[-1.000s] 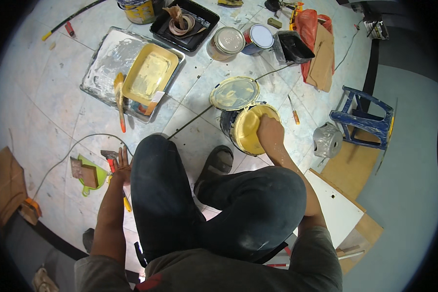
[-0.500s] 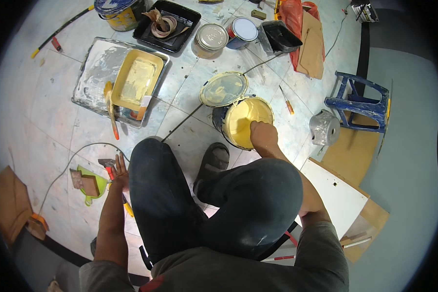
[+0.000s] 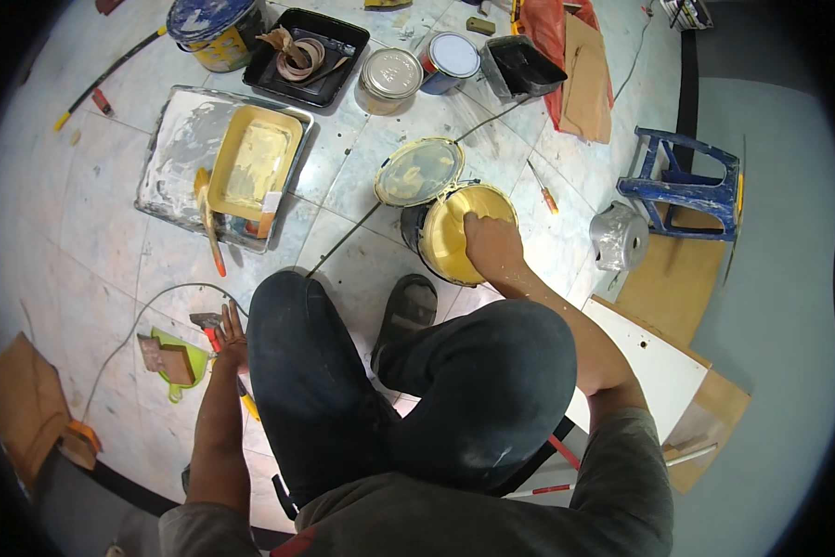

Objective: The person opens a can of yellow paint and mixes it by hand using a small stick.

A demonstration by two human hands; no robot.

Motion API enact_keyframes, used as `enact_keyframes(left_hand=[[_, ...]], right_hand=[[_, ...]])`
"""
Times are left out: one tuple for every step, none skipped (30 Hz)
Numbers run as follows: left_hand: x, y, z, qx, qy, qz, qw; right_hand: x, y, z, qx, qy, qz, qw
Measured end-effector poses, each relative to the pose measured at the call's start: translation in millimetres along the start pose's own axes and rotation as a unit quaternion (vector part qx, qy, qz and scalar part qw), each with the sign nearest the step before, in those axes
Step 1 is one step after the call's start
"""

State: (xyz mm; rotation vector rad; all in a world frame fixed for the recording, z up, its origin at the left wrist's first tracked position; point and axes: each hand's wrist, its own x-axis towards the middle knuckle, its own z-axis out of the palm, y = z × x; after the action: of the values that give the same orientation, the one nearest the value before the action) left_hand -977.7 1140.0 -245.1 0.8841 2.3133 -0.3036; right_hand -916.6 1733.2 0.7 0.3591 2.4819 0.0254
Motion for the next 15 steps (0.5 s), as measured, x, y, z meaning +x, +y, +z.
enact_keyframes(left_hand=[[5.1, 2.7, 12.6, 0.019, 0.049, 0.004, 0.999], [8.4, -0.7, 23.0, -0.012, -0.048, -0.002, 0.999], [13.7, -2.0, 33.1, -0.039, -0.145, -0.009, 0.989], [-2.2, -38.6, 76.4, 0.075, 0.075, 0.013, 0.994], [-2.0, -42.2, 88.9, 0.125, 0.183, 0.04, 0.974], [-3.1, -47.0, 96.8, 0.177, 0.29, 0.055, 0.939], [4.0, -33.3, 75.1, 0.103, 0.045, 0.026, 0.993], [8.2, -22.0, 52.4, 0.028, -0.204, -0.002, 0.978], [12.6, -10.2, 31.3, 0.024, -0.203, 0.004, 0.979], [13.9, -1.6, 7.7, -0.007, -0.196, 0.006, 0.98], [14.6, 5.0, -15.7, -0.036, -0.189, 0.007, 0.981], [12.5, 7.9, -36.7, -0.064, -0.183, 0.005, 0.981], [9.5, 9.0, -50.4, -0.092, -0.176, 0.002, 0.98], [7.3, 9.9, -59.7, -0.121, -0.17, 0.001, 0.978], [-1.1, 10.2, -60.8, -0.115, -0.159, -0.002, 0.981]], right_hand=[[5.4, 0.7, -0.3, 0.0, 0.006, 0.046, 0.999], [8.5, 1.1, -0.4, -0.001, 0.013, 0.091, 0.996], [3.7, 3.1, 5.0, -0.002, 0.01, 0.094, 0.996], [7.2, -7.2, 7.1, 0.029, -0.008, 0.072, 0.997], [5.1, -8.1, 13.3, 0.044, -0.034, 0.071, 0.996], [3.8, -13.0, 12.0, 0.044, -0.035, 0.066, 0.996], [-2.7, -15.6, 9.7, 0.053, -0.051, 0.063, 0.995], [-7.1, -16.0, 7.0, 0.064, -0.066, 0.059, 0.994], [-5.6, -11.2, 10.8, 0.074, -0.03, 0.073, 0.994], [-1.6, -6.8, 13.4, 0.072, -0.03, 0.074, 0.994], [2.1, -2.5, 14.5, 0.072, -0.008, 0.113, 0.991], [4.1, -0.3, 17.5, 0.074, 0.014, 0.149, 0.986], [-1.0, 5.1, 18.9, 0.094, -0.008, 0.115, 0.989], [-4.1, 4.2, 22.8, 0.095, -0.007, 0.113, 0.989], [-8.0, 0.7, 22.4, 0.099, -0.029, 0.092, 0.99]])
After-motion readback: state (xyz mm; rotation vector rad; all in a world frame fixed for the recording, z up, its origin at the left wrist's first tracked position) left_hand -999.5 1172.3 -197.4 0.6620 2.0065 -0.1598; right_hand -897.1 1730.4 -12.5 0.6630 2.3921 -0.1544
